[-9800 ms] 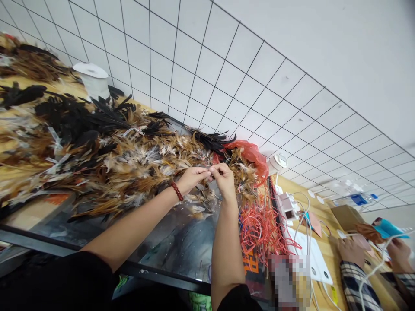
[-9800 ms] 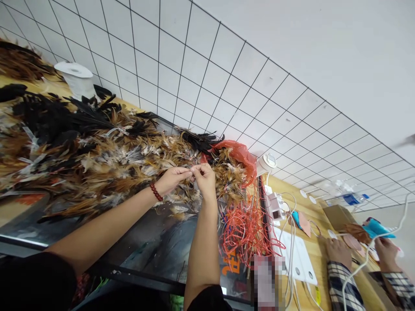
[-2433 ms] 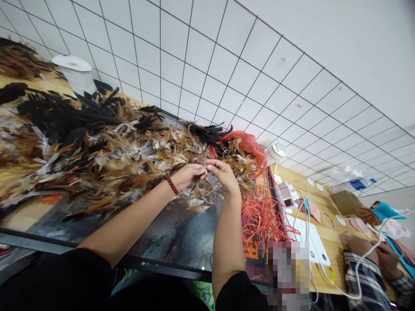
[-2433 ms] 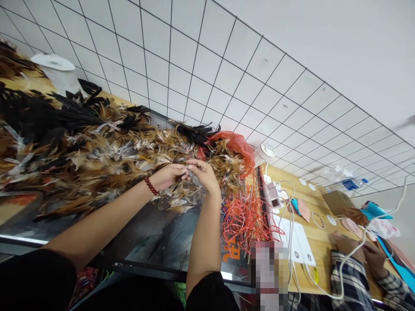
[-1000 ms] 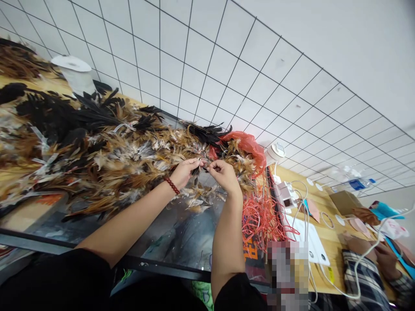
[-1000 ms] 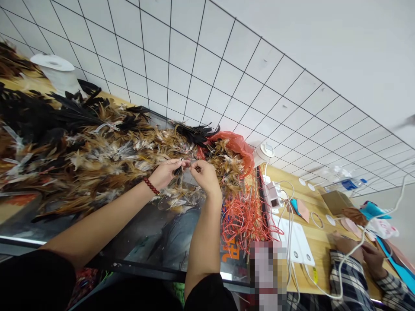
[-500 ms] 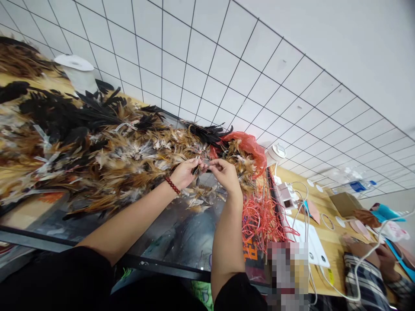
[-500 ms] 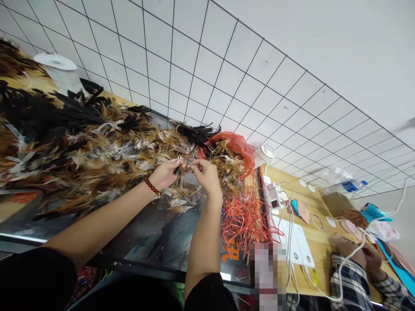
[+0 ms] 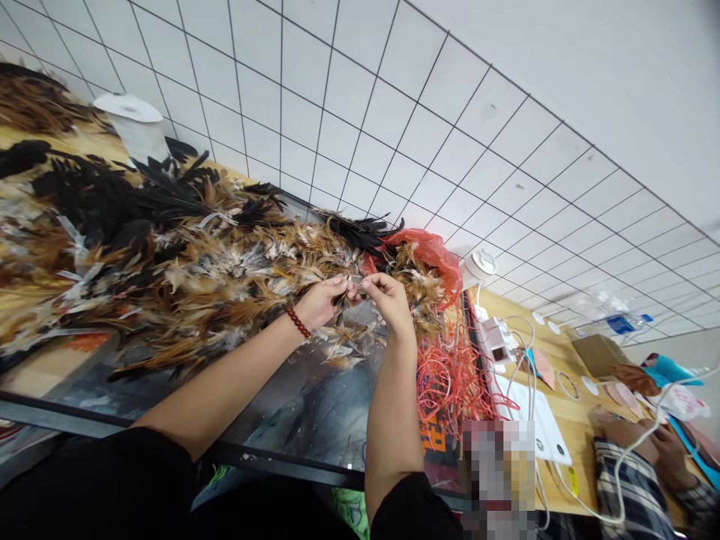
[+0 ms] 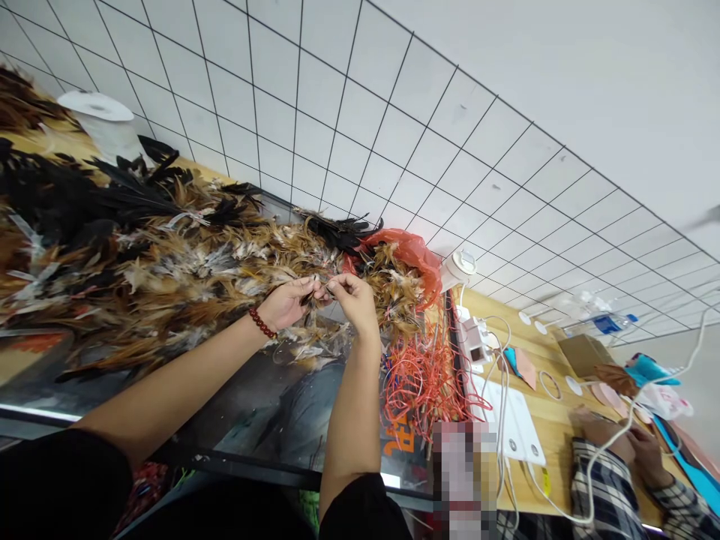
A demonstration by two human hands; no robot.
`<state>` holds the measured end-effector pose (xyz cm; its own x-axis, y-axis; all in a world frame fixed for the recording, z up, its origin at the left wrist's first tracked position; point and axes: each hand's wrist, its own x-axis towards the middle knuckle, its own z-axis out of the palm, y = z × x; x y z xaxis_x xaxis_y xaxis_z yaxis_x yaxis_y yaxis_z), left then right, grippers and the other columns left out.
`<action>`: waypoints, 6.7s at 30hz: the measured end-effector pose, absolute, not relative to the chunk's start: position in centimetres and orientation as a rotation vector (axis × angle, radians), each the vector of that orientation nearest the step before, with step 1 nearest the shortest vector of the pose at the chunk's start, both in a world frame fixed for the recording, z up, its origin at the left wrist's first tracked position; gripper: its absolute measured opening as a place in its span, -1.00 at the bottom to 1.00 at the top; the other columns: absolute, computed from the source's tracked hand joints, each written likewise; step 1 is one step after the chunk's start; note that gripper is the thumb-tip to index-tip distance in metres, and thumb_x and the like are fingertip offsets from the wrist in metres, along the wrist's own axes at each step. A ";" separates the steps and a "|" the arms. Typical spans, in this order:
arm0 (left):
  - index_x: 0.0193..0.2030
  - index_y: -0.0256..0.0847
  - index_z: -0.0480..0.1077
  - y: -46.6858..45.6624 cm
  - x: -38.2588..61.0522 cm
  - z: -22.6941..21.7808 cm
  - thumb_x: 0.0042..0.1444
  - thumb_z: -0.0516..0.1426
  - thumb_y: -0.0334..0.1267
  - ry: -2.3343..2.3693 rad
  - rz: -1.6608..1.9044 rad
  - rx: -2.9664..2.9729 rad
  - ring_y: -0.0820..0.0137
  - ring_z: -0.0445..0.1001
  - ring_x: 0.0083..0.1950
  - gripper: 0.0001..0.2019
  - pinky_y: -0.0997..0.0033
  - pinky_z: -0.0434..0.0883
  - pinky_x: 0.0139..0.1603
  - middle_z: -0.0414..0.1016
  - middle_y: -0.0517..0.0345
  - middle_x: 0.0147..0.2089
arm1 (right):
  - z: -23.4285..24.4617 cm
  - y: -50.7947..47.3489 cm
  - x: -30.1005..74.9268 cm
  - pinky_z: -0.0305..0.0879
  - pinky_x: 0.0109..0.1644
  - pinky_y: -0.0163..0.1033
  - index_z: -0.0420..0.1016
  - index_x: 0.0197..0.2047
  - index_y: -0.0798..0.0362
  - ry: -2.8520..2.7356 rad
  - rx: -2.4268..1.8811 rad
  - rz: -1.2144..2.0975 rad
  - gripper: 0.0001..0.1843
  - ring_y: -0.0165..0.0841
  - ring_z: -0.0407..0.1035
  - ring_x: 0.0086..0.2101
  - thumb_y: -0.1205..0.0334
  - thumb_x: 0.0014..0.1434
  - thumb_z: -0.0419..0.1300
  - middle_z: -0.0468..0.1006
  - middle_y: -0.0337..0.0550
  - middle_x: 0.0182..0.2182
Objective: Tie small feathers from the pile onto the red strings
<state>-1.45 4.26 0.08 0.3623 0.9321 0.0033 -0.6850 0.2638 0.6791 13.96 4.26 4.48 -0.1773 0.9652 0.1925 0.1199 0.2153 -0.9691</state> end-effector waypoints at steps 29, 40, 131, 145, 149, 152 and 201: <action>-0.54 -0.25 0.49 4.3 -1.0 -0.2 -0.12 0.28 -0.23 0.737 1.235 0.893 0.38 0.38 -0.35 -0.86 0.39 0.29 -0.22 0.48 0.12 -0.46 | 3.3 4.6 14.6 0.34 -0.33 -0.32 0.54 -0.23 0.06 -1.619 -1.231 0.897 -0.71 -0.43 0.38 -0.47 0.05 0.04 0.26 0.56 -0.20 -0.39; -0.49 -0.29 0.44 4.2 -1.1 0.4 0.02 0.19 -0.31 0.763 1.274 0.769 0.37 0.45 -0.35 -0.88 0.39 0.35 -0.24 0.53 0.03 -0.42 | 2.7 5.3 15.5 0.28 -0.32 -0.32 0.55 -0.37 0.09 -1.619 -1.385 0.831 -0.77 -0.43 0.34 -0.48 0.09 0.01 0.23 0.55 -0.22 -0.47; -0.42 -0.29 0.53 5.2 -2.1 -0.2 -0.06 0.32 -0.26 0.527 1.364 0.547 0.37 0.48 -0.23 -0.86 0.40 0.42 -0.21 0.56 0.05 -0.30 | 2.2 5.4 14.1 0.22 -0.32 -0.31 0.55 -0.32 0.09 -1.729 -1.320 1.145 -0.71 -0.47 0.27 -0.48 0.07 -0.07 0.26 0.51 -0.24 -0.44; -0.44 -0.31 0.52 5.0 -2.0 0.2 -0.03 0.29 -0.34 0.512 1.333 0.522 0.41 0.46 -0.29 -0.93 0.41 0.39 -0.21 0.54 0.08 -0.37 | 3.5 4.9 13.1 0.27 -0.31 -0.31 0.50 -0.29 0.09 -1.527 -1.177 1.135 -0.68 -0.46 0.29 -0.46 0.05 -0.08 0.32 0.48 -0.24 -0.44; -0.46 -0.31 0.52 5.0 -1.9 0.1 -0.03 0.28 -0.36 0.571 1.346 0.538 0.41 0.45 -0.29 -0.93 0.41 0.38 -0.20 0.52 0.10 -0.38 | 3.5 4.7 12.3 0.30 -0.32 -0.33 0.50 -0.10 0.05 -1.533 -1.207 1.025 -0.54 -0.46 0.32 -0.45 0.07 -0.09 0.34 0.48 -0.26 -0.41; -0.47 -0.31 0.51 5.0 -1.8 0.1 -0.02 0.26 -0.36 0.593 1.339 0.542 0.42 0.44 -0.31 -0.93 0.41 0.38 -0.21 0.51 0.11 -0.40 | 3.4 4.7 11.8 0.34 -0.24 -0.29 0.56 -0.15 0.01 -1.612 -1.235 0.925 -0.65 -0.41 0.36 -0.38 0.07 -0.02 0.30 0.55 -0.21 -0.35; -0.50 -0.22 0.53 4.7 -1.2 -0.3 -0.05 0.25 -0.13 0.951 1.341 1.024 0.31 0.43 -0.29 -0.81 0.35 0.32 -0.12 0.55 0.08 -0.40 | 5.0 3.8 14.9 0.17 -0.32 -0.34 0.44 -0.42 0.06 -1.832 -1.270 0.886 -0.79 -0.44 0.22 -0.47 0.10 0.10 0.14 0.40 -0.29 -0.53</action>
<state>-1.23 4.73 -0.26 0.0219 0.9990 0.0383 -0.2935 -0.0302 0.9555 14.92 3.79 4.99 -0.2498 0.9519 0.1772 0.4520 0.2765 -0.8481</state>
